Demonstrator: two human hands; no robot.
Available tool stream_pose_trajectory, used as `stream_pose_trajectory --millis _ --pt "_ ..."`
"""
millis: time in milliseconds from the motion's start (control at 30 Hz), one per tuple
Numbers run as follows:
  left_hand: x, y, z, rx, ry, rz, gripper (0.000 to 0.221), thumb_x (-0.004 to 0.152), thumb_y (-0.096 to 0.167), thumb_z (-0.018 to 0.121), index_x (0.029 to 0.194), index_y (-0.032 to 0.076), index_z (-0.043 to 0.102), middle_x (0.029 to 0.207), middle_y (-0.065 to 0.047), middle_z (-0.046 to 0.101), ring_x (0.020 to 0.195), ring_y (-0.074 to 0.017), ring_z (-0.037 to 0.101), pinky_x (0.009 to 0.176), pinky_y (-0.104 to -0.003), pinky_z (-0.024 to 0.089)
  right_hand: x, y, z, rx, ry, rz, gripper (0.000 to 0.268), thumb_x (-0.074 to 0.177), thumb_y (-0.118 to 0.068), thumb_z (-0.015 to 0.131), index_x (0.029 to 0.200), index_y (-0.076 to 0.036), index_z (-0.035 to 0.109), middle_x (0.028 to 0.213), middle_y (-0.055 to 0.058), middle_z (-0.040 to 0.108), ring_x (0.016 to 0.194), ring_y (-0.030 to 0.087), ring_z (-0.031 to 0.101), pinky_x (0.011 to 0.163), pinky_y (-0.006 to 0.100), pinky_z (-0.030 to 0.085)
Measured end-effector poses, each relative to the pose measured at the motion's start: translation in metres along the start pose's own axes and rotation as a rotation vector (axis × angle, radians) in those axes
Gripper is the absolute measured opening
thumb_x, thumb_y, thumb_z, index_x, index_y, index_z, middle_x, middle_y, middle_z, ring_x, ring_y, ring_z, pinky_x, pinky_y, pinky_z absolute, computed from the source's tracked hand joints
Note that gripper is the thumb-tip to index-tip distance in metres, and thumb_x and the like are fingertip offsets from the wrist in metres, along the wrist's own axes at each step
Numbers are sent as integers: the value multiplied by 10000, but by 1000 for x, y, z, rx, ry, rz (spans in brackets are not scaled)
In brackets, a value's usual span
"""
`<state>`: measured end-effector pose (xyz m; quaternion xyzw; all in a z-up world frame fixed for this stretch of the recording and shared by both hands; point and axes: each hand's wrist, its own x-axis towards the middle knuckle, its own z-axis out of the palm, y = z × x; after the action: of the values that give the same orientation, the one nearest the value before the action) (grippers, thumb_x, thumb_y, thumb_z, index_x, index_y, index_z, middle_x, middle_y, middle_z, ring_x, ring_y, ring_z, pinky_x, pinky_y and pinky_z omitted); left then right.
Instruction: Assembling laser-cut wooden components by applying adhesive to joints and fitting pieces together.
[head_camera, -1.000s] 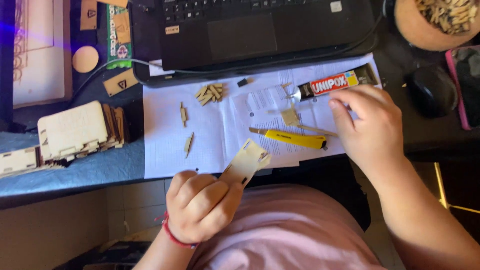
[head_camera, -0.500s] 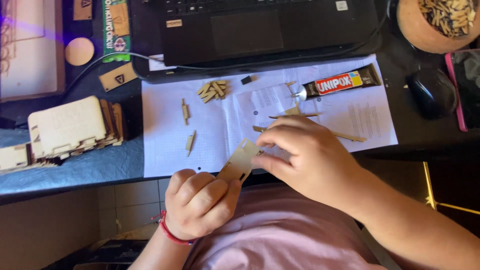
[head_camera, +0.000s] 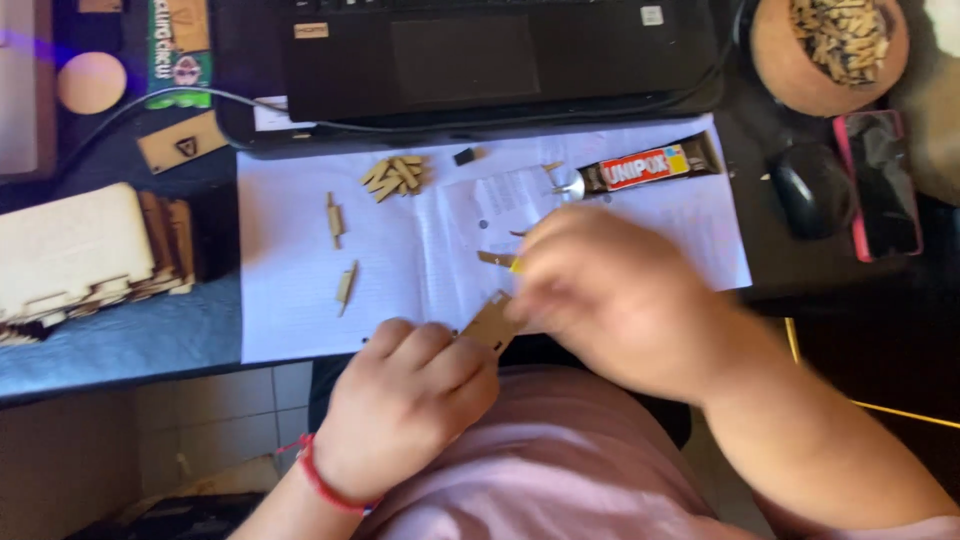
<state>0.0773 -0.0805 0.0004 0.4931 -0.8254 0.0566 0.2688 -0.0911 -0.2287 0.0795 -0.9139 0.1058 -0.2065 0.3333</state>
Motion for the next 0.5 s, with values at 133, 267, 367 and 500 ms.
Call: stream_pose_trajectory --millis 133,267,367,500 --pt "-13 -3 -17 -9 174 -48 76 963 114 619 1007 123 680 1018 -23 679 728 -225 563 590 -360 388 -19 34 -31 -23 264 348 44 939 -42 673 923 -9 648 904 117 718 827 176 691 754 279 557" --pt "-30 -5 -16 95 339 -75 90 883 64 735 924 123 680 857 4 576 719 -180 523 581 -340 427 -50 82 -16 -307 -89 574 193 863 -174 710 1055 -152 724 1018 -10 763 910 157 704 809 295 501" --pt "-45 -9 -10 90 344 -56 142 855 71 780 910 142 670 802 6 548 666 -160 513 567 -330 422 -48 87 -7 -464 -143 242 95 862 -71 735 950 -88 703 779 41 640 702 234 592 624 385 482" --pt "-46 -8 -5 94 408 -55 163 826 32 766 839 138 642 749 13 532 613 -155 503 529 -313 406 -45 93 -8 -621 -319 416 63 898 -186 691 882 -127 672 781 28 639 717 272 609 538 465 496"
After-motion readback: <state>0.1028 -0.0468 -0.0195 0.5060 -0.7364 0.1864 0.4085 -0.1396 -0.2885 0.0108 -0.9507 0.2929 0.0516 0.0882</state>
